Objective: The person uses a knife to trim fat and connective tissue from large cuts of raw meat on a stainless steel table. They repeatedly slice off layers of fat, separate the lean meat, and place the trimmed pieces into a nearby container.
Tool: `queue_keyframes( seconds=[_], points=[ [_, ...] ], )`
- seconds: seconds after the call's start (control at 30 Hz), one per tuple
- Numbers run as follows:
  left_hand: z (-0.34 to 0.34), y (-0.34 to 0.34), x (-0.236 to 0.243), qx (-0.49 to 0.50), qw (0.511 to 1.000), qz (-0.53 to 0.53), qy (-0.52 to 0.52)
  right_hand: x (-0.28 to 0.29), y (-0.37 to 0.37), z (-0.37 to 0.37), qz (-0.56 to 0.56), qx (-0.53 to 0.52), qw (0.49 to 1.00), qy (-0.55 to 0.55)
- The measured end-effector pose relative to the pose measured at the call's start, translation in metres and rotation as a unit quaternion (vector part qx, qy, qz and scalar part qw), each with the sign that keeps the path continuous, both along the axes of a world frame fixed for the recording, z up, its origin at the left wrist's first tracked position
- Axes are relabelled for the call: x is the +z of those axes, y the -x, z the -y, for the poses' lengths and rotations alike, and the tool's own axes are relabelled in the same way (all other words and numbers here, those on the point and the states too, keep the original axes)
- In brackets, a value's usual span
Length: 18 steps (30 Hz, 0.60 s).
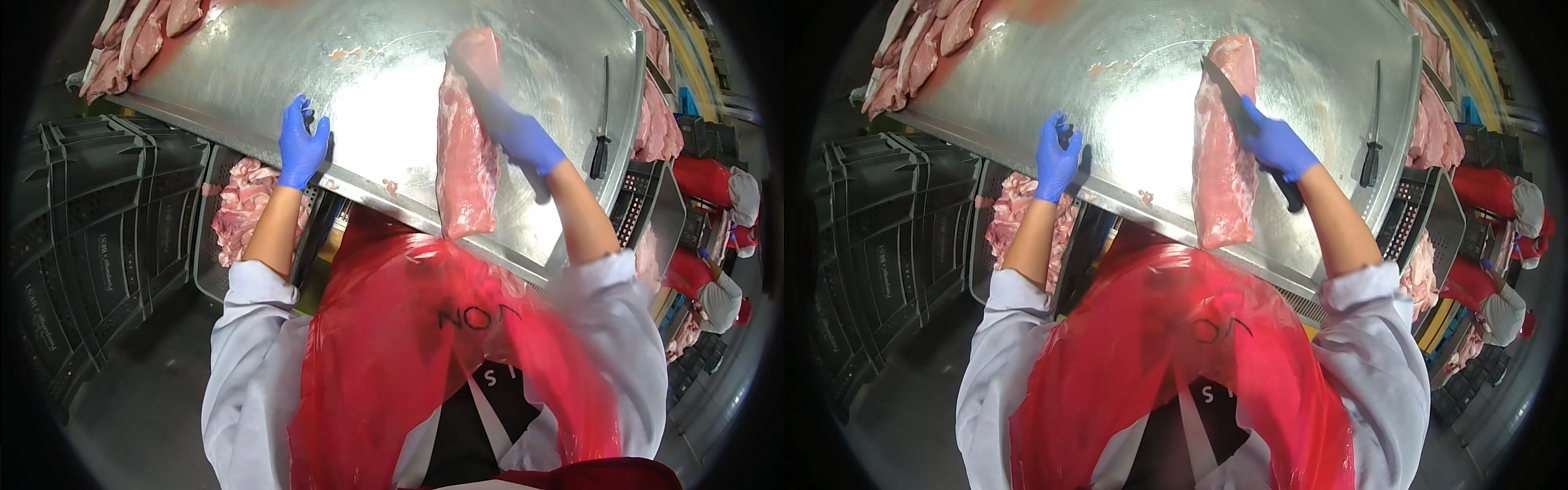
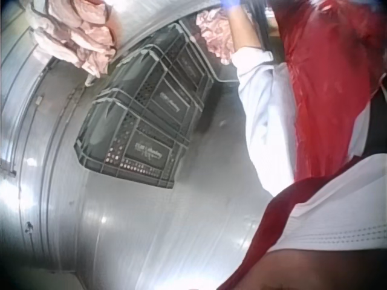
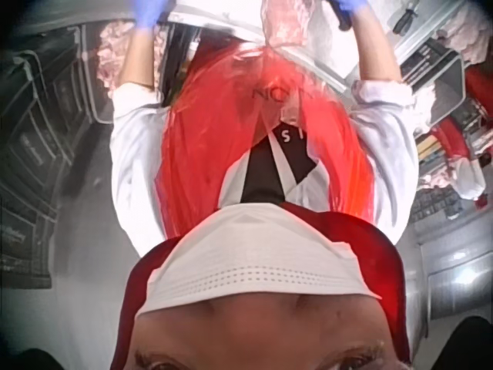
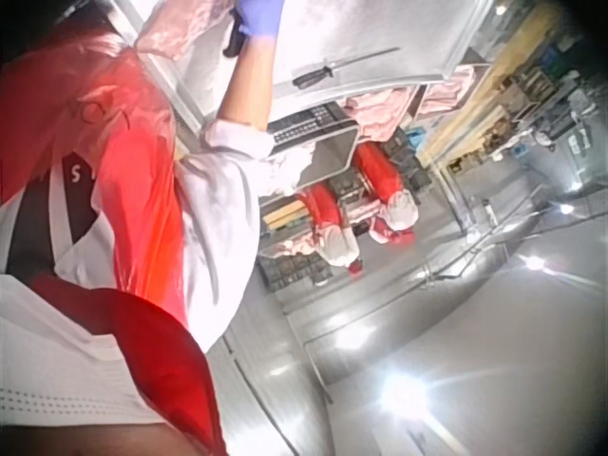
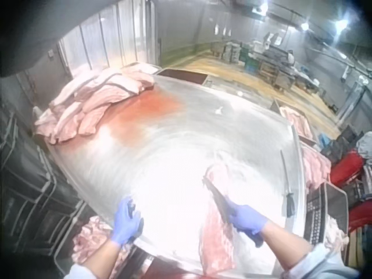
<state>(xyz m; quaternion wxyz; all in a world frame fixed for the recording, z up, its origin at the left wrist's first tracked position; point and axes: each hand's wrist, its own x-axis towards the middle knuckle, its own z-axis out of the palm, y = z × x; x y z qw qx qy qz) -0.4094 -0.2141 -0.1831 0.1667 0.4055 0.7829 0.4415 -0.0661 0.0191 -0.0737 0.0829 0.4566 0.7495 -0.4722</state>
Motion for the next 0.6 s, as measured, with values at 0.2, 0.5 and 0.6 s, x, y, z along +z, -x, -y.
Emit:
queue_keyframes(
  seconds=[0.2, 0.5, 0.6],
  points=[
    [-0.016, -0.011, 0.024, -0.041, 0.996, -0.048, -0.066, -0.023, 0.024, 0.017, 0.001, 0.0, 0.999, -0.052],
    [-0.049, -0.014, 0.032, -0.066, 0.995, 0.022, -0.073, -0.016, 0.017, 0.073, 0.08, 0.029, 0.987, -0.137],
    [-0.052, -0.023, 0.029, -0.033, 0.993, 0.091, -0.063, 0.026, -0.063, 0.144, 0.065, 0.04, 0.994, -0.077]
  ],
)
